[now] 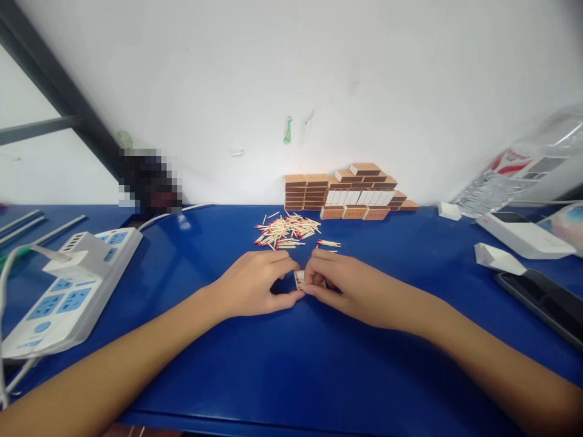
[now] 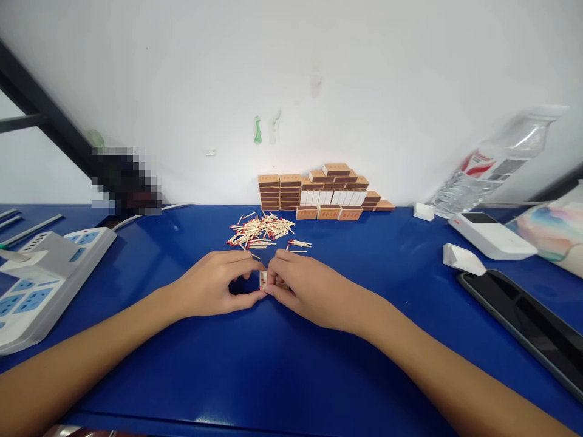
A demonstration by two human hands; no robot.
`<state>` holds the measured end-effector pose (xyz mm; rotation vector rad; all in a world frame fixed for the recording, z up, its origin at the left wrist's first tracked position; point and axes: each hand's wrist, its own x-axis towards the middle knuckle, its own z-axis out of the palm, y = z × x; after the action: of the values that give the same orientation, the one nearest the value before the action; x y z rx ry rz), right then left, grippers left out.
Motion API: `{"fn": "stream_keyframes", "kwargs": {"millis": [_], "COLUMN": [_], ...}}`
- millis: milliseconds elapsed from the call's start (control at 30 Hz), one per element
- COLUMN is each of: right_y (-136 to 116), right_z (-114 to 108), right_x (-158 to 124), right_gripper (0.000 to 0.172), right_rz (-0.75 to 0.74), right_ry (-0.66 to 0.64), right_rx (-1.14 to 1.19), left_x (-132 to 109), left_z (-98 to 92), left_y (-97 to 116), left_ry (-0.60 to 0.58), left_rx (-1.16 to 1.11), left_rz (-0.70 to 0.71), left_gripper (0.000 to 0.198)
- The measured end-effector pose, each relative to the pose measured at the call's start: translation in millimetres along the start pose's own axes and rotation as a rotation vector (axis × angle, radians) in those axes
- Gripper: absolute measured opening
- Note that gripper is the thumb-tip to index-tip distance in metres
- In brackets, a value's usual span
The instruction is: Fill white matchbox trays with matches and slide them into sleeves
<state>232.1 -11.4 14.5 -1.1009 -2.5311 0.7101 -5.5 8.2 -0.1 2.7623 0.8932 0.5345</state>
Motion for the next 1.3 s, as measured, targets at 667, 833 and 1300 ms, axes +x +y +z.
{"fn": "stream_keyframes", "kwargs": {"millis": [667,833,1300], "right_y": [80,72,73], "right_z": [-20,-16,-14], "right_x": [14,19,13], "right_gripper": [0.029,0.026,0.032], "right_rz": [0.214,0.211,0.148], "right_ry": [0.261,0.241,0.181], "right_rx": [-0.147,-0.162,-0.252], "left_x": [0,0,0], "left_z": [0.0,-0.7,-1.0], "left_y": [7,4,0], "left_ry": [-0.034,-0.046,-0.036], "left_rx": [-0.010,-0.022,0.020], "left_rz": [-0.016,-0.018,-0.008], "left_gripper": [0.032,0.033,0.031]}}
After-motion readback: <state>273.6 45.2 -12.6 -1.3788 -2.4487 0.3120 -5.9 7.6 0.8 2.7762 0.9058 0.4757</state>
